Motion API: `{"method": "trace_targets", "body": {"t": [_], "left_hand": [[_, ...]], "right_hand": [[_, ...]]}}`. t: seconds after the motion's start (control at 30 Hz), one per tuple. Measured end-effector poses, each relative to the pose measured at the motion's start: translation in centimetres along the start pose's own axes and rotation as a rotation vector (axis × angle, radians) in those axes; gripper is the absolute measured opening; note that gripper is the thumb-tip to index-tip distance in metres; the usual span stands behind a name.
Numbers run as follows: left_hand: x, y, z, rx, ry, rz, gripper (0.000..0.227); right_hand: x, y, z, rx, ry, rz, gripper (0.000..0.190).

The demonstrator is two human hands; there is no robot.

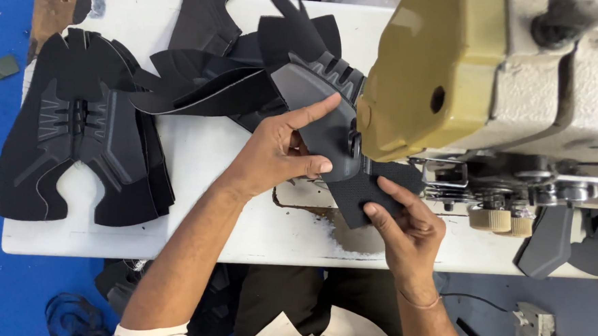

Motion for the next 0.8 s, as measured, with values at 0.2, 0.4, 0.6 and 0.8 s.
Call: {"method": "trace_targets", "body": {"t": [0.2,0.4,0.6,0.8], "left_hand": [[-0.4,0.2,0.1,0.126,-0.087,0.053,0.086],[-1.4,1.9,1.4,0.357,-0.219,0.257,0.07],[-2.6,3.0,2.1,0.474,-0.09,0.127,0.057],[-4.0,4.0,4.4,0.645,-0.122,0.223,0.05]], "right_hand": [[-1.1,-2.3,0.3,0.028,-0.032,-0.038,0.035],[-0.8,-3.9,-0.9,0.118,0.013,-0.064,0.026],[-1.2,-4.8,-0.8,0.161,0.039,-0.102,0.027],[-0.5,-6.4,-1.9,0.141,0.282,-0.163,0.025]]}}
Point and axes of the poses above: each hand's wrist, its own y-axis away from the middle knuckle, its own z-axis out of the palm, x = y × z, the point moved 3 cm from there along -y, towards the middle knuckle, and after that the axes turned 2 degrees about -y, right-handed, at the moved point
